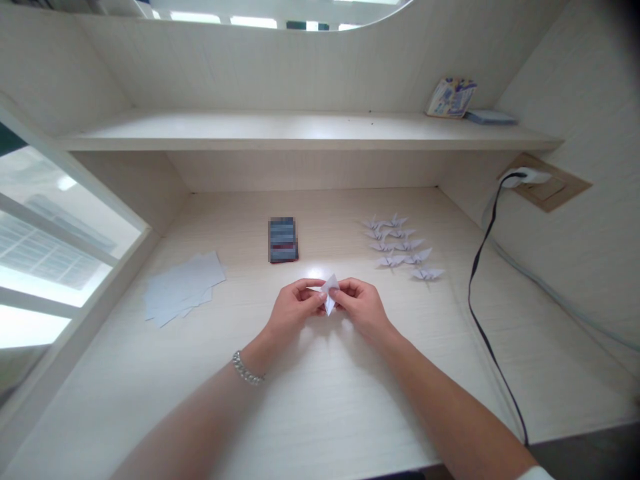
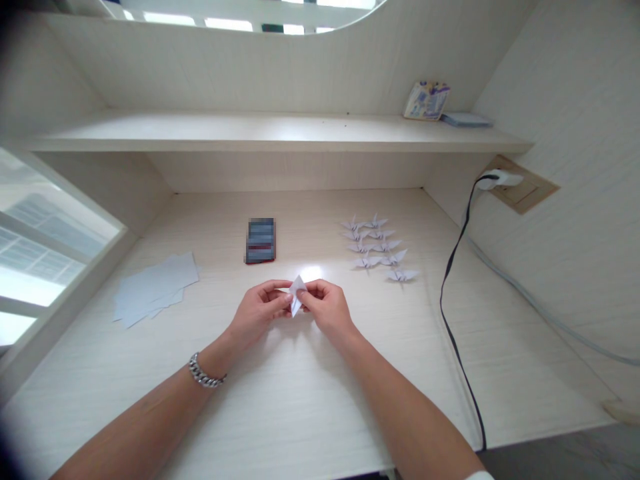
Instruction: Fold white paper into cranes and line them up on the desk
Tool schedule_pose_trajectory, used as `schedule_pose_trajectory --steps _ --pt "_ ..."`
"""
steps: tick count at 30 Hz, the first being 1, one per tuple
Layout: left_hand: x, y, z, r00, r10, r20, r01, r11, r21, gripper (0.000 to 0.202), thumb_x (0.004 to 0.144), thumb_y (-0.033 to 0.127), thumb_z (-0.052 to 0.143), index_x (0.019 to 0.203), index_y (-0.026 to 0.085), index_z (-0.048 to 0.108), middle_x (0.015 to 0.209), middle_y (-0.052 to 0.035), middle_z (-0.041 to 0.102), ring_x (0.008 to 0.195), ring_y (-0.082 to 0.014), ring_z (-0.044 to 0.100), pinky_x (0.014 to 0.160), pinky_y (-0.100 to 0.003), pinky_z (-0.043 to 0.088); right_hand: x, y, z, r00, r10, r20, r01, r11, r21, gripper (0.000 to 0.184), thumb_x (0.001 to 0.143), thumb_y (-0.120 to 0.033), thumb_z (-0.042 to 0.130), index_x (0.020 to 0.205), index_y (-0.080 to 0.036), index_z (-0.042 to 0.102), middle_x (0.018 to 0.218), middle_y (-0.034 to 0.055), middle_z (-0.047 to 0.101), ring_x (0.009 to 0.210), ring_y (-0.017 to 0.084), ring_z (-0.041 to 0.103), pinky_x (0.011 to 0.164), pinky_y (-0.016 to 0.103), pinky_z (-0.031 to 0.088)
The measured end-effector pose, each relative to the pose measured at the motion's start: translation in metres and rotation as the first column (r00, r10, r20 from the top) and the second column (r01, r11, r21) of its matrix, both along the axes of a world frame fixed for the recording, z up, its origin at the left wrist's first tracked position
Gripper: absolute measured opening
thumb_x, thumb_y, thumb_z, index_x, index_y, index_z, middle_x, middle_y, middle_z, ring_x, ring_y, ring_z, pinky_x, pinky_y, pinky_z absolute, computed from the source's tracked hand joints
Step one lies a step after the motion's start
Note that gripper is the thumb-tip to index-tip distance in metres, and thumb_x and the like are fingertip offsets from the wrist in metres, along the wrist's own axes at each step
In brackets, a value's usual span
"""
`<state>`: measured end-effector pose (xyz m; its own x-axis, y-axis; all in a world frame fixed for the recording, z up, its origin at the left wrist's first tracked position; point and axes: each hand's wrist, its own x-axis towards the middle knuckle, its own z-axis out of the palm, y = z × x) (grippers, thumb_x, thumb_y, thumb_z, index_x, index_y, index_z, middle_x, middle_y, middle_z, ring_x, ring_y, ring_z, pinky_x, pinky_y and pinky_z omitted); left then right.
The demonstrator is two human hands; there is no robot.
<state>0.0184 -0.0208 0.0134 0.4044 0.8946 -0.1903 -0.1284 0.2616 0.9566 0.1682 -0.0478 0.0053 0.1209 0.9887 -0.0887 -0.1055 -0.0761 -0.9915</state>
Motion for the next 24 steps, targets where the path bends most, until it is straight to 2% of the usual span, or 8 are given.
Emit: schedule_pose_trajectory --steps 8,15,24 --pt "0.0011 -0.0019 0.0042 1.0 0.001 -0.026 -0.001 1.0 0.023 0.045 0.063 0.034 0.072 0.1 0.011 0.057 0.057 -0.0015 0.063 0.05 -0.0114 0.057 0.054 -0.024 0.048 -0.0004 -0.0004 0.0026 1.0 0.001 0.02 -0.001 1.0 0.015 0.023 0.067 -0.037 0.068 0.076 -0.016 0.065 0.064 0.0025 0.064 0.056 0.013 0.057 0.052 0.024 0.045" --pt "0.0017 -0.0045 0.0066 0.999 -0.016 0.041 0.016 1.0 -0.019 0.048 0.065 0.032 0.071 0.105 0.013 0.054 0.065 -0.0026 0.064 0.057 -0.0136 0.061 0.056 -0.026 0.049 -0.0008 -0.0002 0.0021 0.997 -0.069 0.021 0.067 0.995 0.07 0.022 0.069 -0.037 0.068 0.074 -0.016 0.065 0.063 0.0015 0.063 0.054 0.012 0.056 0.053 0.024 0.045" --pt "0.0036 -0.0053 0.0102 1.0 0.017 -0.012 -0.017 0.999 0.033 0.048 0.064 0.03 0.071 0.106 0.013 0.053 0.057 0.0008 0.061 0.052 -0.0115 0.058 0.054 -0.024 0.048 -0.0039 -0.0006 0.0041 0.988 -0.133 0.073 0.125 0.986 0.107 0.024 0.069 -0.04 0.067 0.075 -0.016 0.065 0.063 0.0019 0.063 0.053 0.012 0.055 0.052 0.025 0.045"
